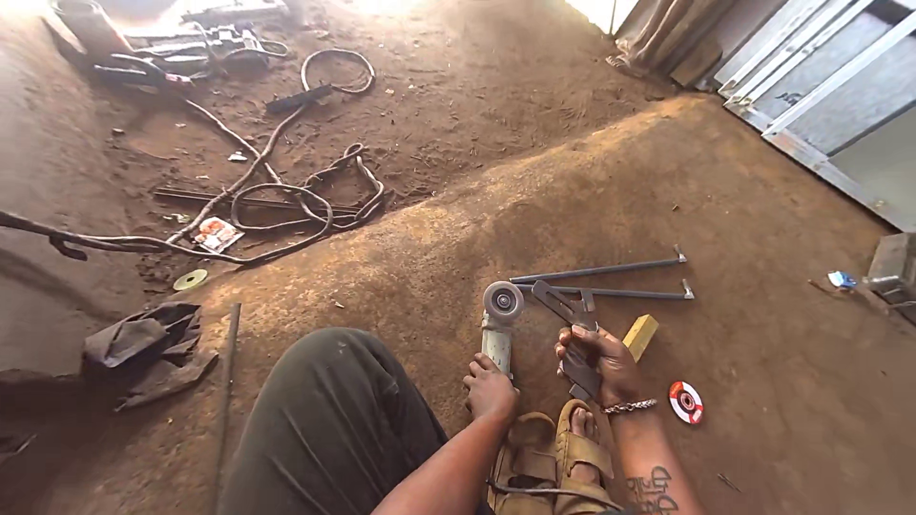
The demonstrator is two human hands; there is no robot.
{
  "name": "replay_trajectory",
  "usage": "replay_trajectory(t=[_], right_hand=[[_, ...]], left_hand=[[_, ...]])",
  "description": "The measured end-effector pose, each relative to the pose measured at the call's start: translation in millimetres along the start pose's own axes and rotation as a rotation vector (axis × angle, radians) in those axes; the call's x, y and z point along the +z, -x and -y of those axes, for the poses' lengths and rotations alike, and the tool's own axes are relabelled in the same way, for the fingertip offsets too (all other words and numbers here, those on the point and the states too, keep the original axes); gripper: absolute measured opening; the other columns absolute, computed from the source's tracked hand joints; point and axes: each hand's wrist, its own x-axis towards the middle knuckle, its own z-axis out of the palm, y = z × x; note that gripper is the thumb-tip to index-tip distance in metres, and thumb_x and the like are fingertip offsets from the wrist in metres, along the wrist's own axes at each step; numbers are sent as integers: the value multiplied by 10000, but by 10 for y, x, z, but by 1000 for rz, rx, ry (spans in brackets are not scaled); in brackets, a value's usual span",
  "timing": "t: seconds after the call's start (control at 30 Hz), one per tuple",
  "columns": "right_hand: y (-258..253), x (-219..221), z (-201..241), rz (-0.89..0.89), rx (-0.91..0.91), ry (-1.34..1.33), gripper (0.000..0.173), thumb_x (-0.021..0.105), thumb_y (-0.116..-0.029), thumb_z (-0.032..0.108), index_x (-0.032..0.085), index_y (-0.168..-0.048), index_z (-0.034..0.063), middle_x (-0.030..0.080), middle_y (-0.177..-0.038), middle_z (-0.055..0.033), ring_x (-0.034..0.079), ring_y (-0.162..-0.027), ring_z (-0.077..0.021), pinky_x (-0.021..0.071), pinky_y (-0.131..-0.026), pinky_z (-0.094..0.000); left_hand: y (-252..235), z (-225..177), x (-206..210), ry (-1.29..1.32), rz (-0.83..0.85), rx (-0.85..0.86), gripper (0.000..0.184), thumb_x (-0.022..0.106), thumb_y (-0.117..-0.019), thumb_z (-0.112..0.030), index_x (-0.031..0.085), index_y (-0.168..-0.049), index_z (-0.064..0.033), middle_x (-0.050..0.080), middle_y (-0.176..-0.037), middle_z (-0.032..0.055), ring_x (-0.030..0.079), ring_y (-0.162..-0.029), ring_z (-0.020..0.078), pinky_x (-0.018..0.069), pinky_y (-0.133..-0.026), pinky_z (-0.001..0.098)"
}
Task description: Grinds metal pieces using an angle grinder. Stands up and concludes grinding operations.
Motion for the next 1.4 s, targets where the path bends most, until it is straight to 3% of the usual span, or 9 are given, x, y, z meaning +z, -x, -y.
replay_trajectory(t=[0.2, 0.3, 0.47, 0.53, 0.6, 0.7, 0.77, 0.97, 1.4], right_hand=[[-21, 35, 3, 175, -109, -235, 261, 675, -933, 174, 642, -1160, 50, 731, -937, -164, 739, -654, -244, 635, -517, -399], [-5, 63, -27, 209, -129, -291, 325, 776, -882, 211, 660, -1147, 62, 718, -845, -124, 733, -632, -215, 636, -513, -384], [-24, 59, -102, 196, -122, -303, 293, 742, -903, 211, 654, -1132, 51, 682, -774, -92, 715, -608, -189, 625, -501, -361], [-79, 74, -165, 93, -152, -180, 248, 623, -965, 166, 620, -1183, 49, 704, -818, -141, 731, -645, -251, 634, -524, -422], [-160, 72, -289, -65, -216, 159, 234, 535, -1028, 63, 574, -1248, -6, 734, -921, -216, 751, -758, -334, 649, -647, -497], [-316, -19, -655, -338, -318, 987, 262, 699, -989, 135, 701, -1241, 63, 787, -978, -68, 763, -874, -194, 630, -837, -418], [-319, -65, -935, -458, -403, 1300, 298, 710, -986, 206, 742, -1268, 116, 781, -1008, -114, 750, -910, -280, 582, -871, -542], [-332, -97, -1364, -560, -666, 1368, 269, 705, -976, 172, 766, -1218, 70, 789, -947, -138, 767, -835, -306, 605, -795, -526], [-299, -98, -1315, -576, -532, 1344, 313, 683, -991, 170, 731, -1262, 20, 767, -893, -182, 746, -803, -341, 583, -791, -558]], left_hand=[[13, 11, 12, 13, 7, 4, 1139, 814, -794, -406, 140, -1647, -64, 385, -1561, 232, 590, -1270, 400, 604, -878, 506], [-13, 12, 29, 15, 5, 13, 1132, 806, -800, -399, 139, -1646, -52, 377, -1565, 245, 579, -1280, 414, 600, -889, 509], [-23, 16, 31, 18, 11, 11, 1121, 800, -794, -403, 154, -1641, -54, 400, -1545, 241, 585, -1274, 405, 599, -895, 504], [-26, 14, 26, 18, 13, 12, 1115, 793, -797, -405, 156, -1643, -57, 400, -1547, 236, 579, -1280, 399, 599, -894, 498], [-26, 20, 27, 16, 18, 12, 1118, 796, -794, -409, 160, -1644, -58, 400, -1550, 230, 575, -1286, 398, 600, -894, 501], [-31, 21, 28, 17, 22, 10, 1125, 808, -786, -403, 162, -1642, -63, 397, -1551, 235, 576, -1287, 403, 601, -891, 505], [-26, 15, 30, 18, 28, 11, 1121, 802, -799, -410, 153, -1641, -53, 394, -1552, 241, 573, -1290, 406, 600, -893, 507], [-34, 14, 43, 16, 28, 2, 1072, 766, -824, -391, 154, -1638, -56, 372, -1573, 242, 557, -1308, 421, 603, -875, 532], [-11, 18, 8, 29, 33, 16, 1115, 791, -807, -425, 150, -1635, -41, 381, -1560, 254, 552, -1310, 425, 586, -911, 529]])
